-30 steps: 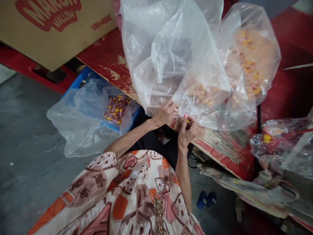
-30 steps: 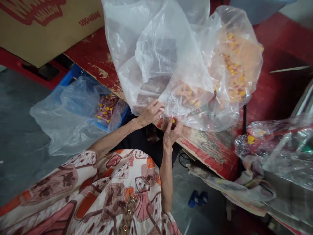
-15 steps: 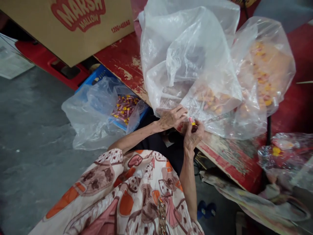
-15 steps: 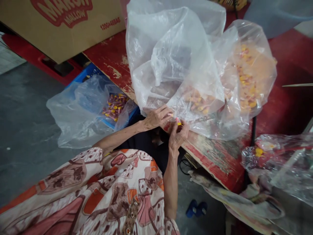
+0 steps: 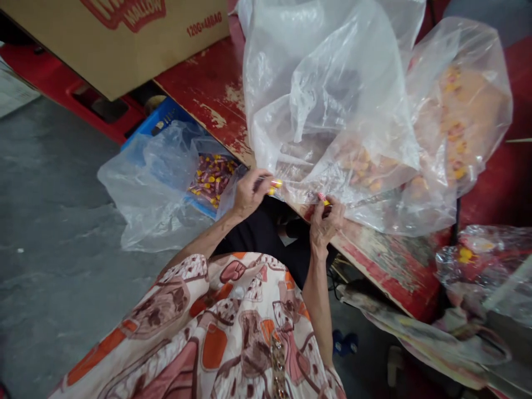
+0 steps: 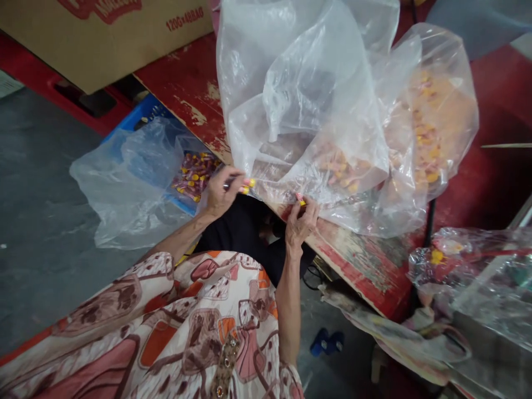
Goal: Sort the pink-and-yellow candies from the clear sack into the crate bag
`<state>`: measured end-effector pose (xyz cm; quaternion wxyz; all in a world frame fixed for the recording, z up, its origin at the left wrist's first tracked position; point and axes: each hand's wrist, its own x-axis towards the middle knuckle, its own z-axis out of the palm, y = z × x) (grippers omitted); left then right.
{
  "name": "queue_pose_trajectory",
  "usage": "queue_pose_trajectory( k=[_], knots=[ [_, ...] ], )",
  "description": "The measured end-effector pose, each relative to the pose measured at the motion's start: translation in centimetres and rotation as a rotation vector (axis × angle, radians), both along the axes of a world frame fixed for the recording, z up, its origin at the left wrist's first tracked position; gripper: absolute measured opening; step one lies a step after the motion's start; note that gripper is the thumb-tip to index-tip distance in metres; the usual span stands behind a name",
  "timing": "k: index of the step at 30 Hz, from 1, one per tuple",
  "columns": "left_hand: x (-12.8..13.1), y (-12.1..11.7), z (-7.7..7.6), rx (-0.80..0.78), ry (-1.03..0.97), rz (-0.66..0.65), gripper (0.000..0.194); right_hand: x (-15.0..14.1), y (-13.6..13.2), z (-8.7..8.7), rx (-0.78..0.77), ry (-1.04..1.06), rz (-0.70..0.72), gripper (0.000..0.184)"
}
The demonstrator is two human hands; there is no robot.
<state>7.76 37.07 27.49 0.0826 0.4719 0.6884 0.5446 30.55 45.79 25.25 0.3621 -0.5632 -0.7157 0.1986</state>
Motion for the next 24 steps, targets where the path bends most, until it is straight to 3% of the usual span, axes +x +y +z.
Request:
queue_pose_trajectory(
  k=[3,5,9,13,15,18,21,24],
  knots=[
    [-4.0,-4.6,-2.2,-0.11,-0.01,0.303,0.026,0.0,-0.2,0.2,-0.002,0.009,-0.002,0.044],
    [-6.3,-7.4,-4.1,-0.295,-0.002,0.407,0.022,-0.1,-0.2,0.3,0.0,0.003,-0.004,0.044],
    [-8.7,-11.0,-6.7,-0.597,0.03,0.431,0.017,-0.3,-0.3,0.4,0.019,-0.011,-0.009,0.044],
    [-8.3,-11.4,-6.8,-0.731,0.18,0.368,0.027,-0.2,-0.3,0.5,0.016,-0.007,-0.013,0.046],
    [-7.6,-10.2,-5.9,-0.701,0.226,0.357,0.032,-0.2,-0.3,0.5,0.007,-0.007,-0.01,0.049],
    [-6.4,-6.5,-3.7,-0.422,0.265,0.317,0.033,-0.3,-0.2,0.1,0.001,-0.007,-0.029,0.053],
    [-5.3,-0.5,-1.3,-0.185,0.301,0.138,0.036,-0.4,-0.2,-0.2,-0.001,0.015,-0.081,0.059],
    [-4.9,6.7,-0.6,-0.114,0.33,-0.068,0.038,-0.6,-0.2,-0.2,-0.007,0.033,-0.098,0.063]
  ],
)
